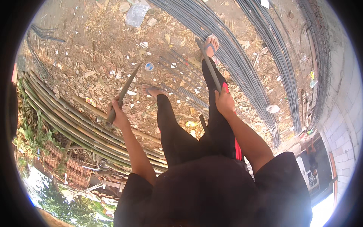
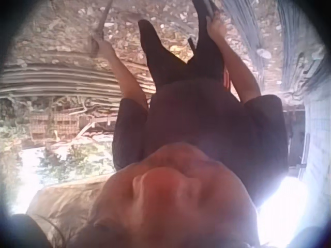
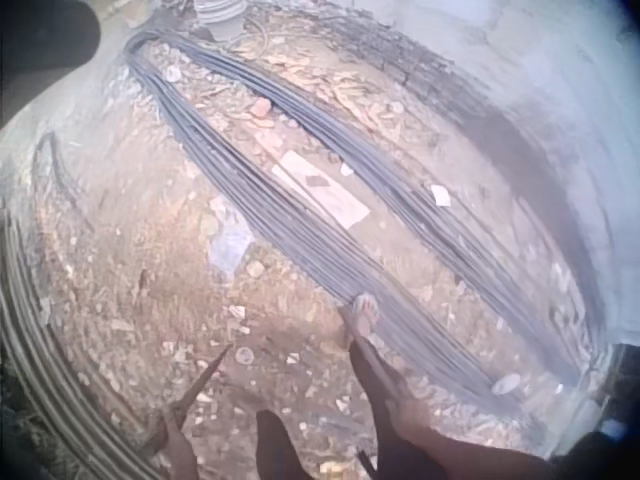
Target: The person uses a hollow metal pipe to bend rebar rods into hooks or angles against several other vertical rods planted in the ground.
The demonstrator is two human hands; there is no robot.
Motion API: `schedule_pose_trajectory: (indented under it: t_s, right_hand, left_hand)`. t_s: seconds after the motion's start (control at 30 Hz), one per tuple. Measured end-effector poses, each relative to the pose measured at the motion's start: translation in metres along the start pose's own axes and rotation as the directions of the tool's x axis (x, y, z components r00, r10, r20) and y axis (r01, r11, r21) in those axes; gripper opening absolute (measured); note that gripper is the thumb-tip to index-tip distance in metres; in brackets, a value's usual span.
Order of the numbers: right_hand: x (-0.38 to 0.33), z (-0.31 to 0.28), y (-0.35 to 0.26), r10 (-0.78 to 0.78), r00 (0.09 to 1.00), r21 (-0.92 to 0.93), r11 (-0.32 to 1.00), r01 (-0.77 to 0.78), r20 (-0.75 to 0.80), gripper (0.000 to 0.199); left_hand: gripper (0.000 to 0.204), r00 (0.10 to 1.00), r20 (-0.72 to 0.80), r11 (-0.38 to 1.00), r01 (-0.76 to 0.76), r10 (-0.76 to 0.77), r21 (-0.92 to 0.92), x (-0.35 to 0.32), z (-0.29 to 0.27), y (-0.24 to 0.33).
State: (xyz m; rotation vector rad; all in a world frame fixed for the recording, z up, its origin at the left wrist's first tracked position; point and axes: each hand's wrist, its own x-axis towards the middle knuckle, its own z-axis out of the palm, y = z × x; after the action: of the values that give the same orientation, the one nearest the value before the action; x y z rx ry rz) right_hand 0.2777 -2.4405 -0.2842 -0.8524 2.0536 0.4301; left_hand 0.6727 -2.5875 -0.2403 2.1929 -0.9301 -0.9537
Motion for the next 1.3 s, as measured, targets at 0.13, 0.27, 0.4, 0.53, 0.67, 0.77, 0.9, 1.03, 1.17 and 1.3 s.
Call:
schedule_pose_trajectory:
  t_s: [0.13,0.27,0.4,0.53,0.67,0.77,0.9,1.03,1.17,1.3]
  right_hand:
    - [-0.011,0.018,-0.004,-0.041,0.999,-0.096,0.995,0.043,0.023,0.043]
    - [-0.011,0.024,-0.010,-0.052,0.999,-0.130,0.990,0.051,-0.007,0.041]
    - [-0.010,0.021,-0.012,-0.033,0.999,-0.117,0.993,0.030,-0.028,0.041]
    - [-0.006,0.008,-0.011,-0.041,0.998,-0.107,0.994,0.037,-0.041,0.044]
    - [0.008,-0.002,0.005,-0.082,0.994,-0.127,0.989,0.073,-0.070,0.047]
    - [0.015,-0.024,0.007,-0.095,0.992,-0.016,0.995,0.094,-0.080,0.049]
    - [0.022,-0.046,0.008,-0.126,0.987,0.027,0.991,0.129,-0.103,0.049]
    - [0.039,-0.037,0.021,-0.130,0.987,-0.002,0.991,0.130,-0.093,0.054]
    - [0.027,-0.021,0.033,-0.130,0.977,0.025,0.990,0.137,-0.169,0.055]
    - [-0.007,-0.012,0.059,-0.105,0.973,-0.020,0.994,0.103,-0.208,0.051]
  left_hand:
    - [0.039,0.995,-0.057,0.987,0.069,-0.078,-0.147,-0.021,-0.036,0.025]
    - [0.036,0.996,0.025,0.980,0.090,-0.087,-0.175,-0.045,-0.023,0.024]
    - [0.029,0.991,0.115,0.991,0.074,-0.061,-0.110,-0.066,0.011,0.016]
    - [0.025,0.992,0.117,0.999,0.047,-0.044,-0.017,-0.069,0.052,0.001]
    - [0.028,0.993,0.081,0.990,0.097,-0.088,-0.105,-0.069,0.086,-0.039]
    - [0.032,0.972,0.050,0.944,0.234,-0.229,-0.232,-0.060,0.087,-0.073]
    - [0.033,0.946,0.046,0.897,0.319,-0.321,-0.305,-0.048,0.079,-0.068]
    - [0.035,0.952,0.099,0.911,0.306,-0.290,-0.278,-0.046,0.087,-0.055]
    - [0.036,0.982,0.065,0.948,0.186,-0.175,-0.257,-0.055,0.095,-0.078]
    - [0.033,0.975,0.160,0.964,0.184,-0.154,-0.191,-0.091,0.086,-0.088]
